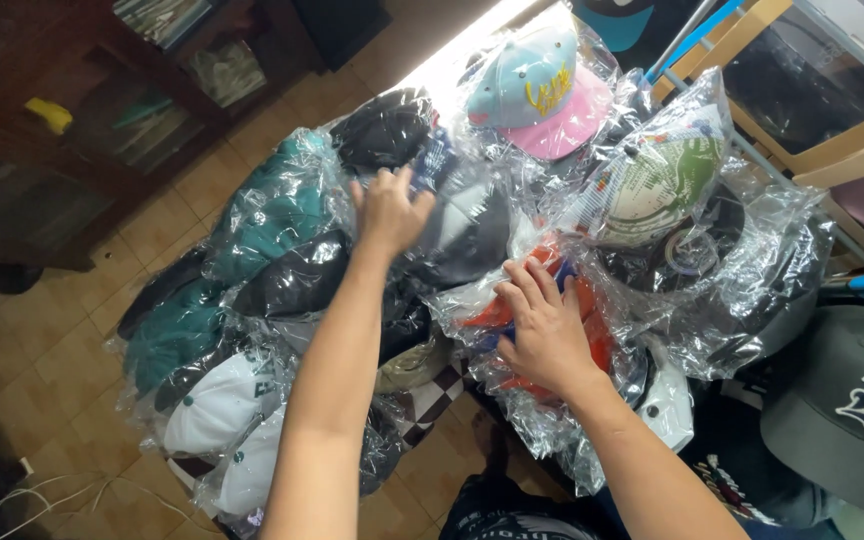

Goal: The person organizes several hats by handling them individually, placing them in plastic bags, and arranging the packaged hats into stacks.

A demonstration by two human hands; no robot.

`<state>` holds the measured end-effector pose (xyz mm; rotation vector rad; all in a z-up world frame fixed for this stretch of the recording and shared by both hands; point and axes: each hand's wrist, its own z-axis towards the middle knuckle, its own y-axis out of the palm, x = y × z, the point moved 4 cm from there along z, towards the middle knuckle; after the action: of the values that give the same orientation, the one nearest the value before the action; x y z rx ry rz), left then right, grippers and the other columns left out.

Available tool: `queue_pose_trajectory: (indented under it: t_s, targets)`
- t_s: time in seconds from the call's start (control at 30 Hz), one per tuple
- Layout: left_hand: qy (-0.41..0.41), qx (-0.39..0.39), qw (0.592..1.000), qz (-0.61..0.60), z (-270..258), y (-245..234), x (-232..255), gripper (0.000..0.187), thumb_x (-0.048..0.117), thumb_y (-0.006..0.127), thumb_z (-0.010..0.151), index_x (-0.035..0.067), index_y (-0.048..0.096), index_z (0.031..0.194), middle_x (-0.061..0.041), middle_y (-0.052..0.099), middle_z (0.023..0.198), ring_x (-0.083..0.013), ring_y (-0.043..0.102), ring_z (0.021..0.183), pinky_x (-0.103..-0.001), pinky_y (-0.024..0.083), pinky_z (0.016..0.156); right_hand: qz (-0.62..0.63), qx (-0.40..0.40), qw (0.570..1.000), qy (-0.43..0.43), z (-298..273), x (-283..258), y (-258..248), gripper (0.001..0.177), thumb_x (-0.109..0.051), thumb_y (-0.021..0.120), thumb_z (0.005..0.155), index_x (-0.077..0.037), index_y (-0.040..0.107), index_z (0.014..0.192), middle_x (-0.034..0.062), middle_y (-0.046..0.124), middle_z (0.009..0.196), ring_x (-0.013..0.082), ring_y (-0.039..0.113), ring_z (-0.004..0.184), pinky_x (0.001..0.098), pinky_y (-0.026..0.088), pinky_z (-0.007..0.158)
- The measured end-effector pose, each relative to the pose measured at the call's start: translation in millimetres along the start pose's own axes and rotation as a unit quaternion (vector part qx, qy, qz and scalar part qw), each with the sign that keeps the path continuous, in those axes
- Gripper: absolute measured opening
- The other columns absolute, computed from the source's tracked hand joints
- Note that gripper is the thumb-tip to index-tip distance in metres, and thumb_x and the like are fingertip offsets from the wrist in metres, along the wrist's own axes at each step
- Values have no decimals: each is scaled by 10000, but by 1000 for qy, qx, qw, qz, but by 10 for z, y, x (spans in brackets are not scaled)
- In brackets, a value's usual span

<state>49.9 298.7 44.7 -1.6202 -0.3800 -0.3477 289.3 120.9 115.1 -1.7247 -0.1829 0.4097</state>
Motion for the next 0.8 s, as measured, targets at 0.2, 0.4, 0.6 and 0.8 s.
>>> queue_pose_trajectory:
  t_s: [0.2, 0.4, 0.6, 0.8]
  targets:
    - [167, 73, 983, 30, -885, -189, 577, 740, 546, 428, 947, -25, 575, 1394, -214, 656, 1125, -369, 608, 1159, -672, 192, 1164, -14, -6, 1000, -1, 7, -3, -6, 726, -382, 710, 744, -240, 467, 1413, 72, 331, 1641, 341, 228, 1549, 692, 288, 1137]
    - [150, 39, 988, 15, -867, -213, 498, 734, 541, 365, 988, -17, 558, 1425, -221, 645, 1165, -375, 604, 1181, -684, 201, 1162, -16, -4, 1000, -4, 6, -25, -31, 726, -376, 701, 737, -237, 466, 1410, 69, 333, 1635, 339, 232, 1544, 692, 299, 1129]
    - [10, 147, 989, 12, -37, -229, 34, 441, 544, 539, 949, 201, 780, 811, -20, 612, 1006, -258, 581, 1111, -663, 266, 1106, -8, -2, 1000, -7, 25, -13, 9, 736, -371, 703, 728, -233, 478, 1415, 73, 338, 1635, 330, 231, 1551, 696, 289, 1131]
    - [-110, -13, 993, -38, 367, -505, 3, 984, 419, 706, 846, 193, 192, 1653, -168, 103, 1713, -400, 68, 1582, -628, 109, 1275, -1, -19, 1000, -1, 46, -26, -5, 753, -350, 710, 730, -237, 462, 1432, 64, 320, 1647, 329, 215, 1552, 703, 280, 1132]
